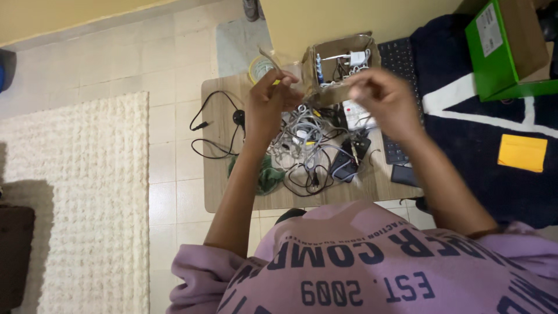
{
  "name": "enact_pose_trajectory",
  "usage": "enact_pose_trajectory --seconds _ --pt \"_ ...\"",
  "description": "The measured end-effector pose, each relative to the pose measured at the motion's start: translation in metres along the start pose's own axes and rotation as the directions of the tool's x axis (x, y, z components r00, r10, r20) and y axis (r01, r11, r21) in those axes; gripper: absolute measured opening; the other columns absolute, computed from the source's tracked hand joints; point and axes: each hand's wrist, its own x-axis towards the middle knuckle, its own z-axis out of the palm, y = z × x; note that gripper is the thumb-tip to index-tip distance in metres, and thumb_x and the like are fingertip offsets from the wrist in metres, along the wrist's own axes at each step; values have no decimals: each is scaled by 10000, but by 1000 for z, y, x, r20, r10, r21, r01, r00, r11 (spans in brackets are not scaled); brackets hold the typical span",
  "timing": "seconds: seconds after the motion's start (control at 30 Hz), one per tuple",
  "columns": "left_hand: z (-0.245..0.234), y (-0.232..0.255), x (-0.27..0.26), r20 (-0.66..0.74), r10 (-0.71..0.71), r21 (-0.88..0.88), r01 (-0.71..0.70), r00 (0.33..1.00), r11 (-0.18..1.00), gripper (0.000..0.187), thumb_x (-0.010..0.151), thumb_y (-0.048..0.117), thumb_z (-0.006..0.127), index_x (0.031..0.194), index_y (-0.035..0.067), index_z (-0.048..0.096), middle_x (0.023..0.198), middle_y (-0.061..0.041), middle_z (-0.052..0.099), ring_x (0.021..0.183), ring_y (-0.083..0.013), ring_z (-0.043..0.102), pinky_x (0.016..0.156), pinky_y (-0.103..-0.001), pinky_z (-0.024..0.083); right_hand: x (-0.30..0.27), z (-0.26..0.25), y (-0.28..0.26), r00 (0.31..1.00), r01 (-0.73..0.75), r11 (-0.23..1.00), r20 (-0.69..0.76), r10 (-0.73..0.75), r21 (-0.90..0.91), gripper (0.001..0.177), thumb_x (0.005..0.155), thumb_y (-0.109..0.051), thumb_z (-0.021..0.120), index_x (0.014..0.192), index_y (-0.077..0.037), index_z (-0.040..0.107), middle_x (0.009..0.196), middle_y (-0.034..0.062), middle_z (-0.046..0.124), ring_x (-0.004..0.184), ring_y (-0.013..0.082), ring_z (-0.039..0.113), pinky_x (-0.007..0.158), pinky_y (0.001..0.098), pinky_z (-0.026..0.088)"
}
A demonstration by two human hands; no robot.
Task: The person untangles and wipes various electronic cables on a table using a green cloth.
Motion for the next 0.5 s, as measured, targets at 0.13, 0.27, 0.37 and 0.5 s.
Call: enact_pose_trajectory --seconds 0.13,0.27,0.37,0.5 --pt "2 11 0 62 8 -214 6 998 977 209 1070 238 556 1125 56 643 922 -144 787 851 -223 804 726 -312 658 4 50 28 986 -26 990 158 49 -142 514 819 -222 826 1291 -122 647 1116 29 652 774 110 558 638 248 493" --pt "11 21 -1 149 24 -384 36 989 923 214 1094 225 535 1140 40 631 963 -175 775 880 -259 793 782 -365 672 5 81 51 980 -4 999 199 11 -36 515 860 -227 831 1266 -13 598 1063 83 601 772 105 568 656 245 507" --pt "8 19 -2 172 29 -442 50 985 896 226 1111 218 522 1183 35 633 1013 -190 772 921 -274 786 826 -372 669 10 88 59 939 -273 962 214 268 -7 232 1041 -224 683 1174 -36 715 854 98 658 726 127 551 663 273 454" --pt "-14 -4 -5 133 -6 -277 43 991 960 323 1089 258 503 1297 48 632 1119 -167 769 1058 -230 783 938 -339 606 23 74 49 977 -130 963 197 84 235 135 1077 -113 556 1053 -5 635 943 38 737 798 96 653 749 249 563"
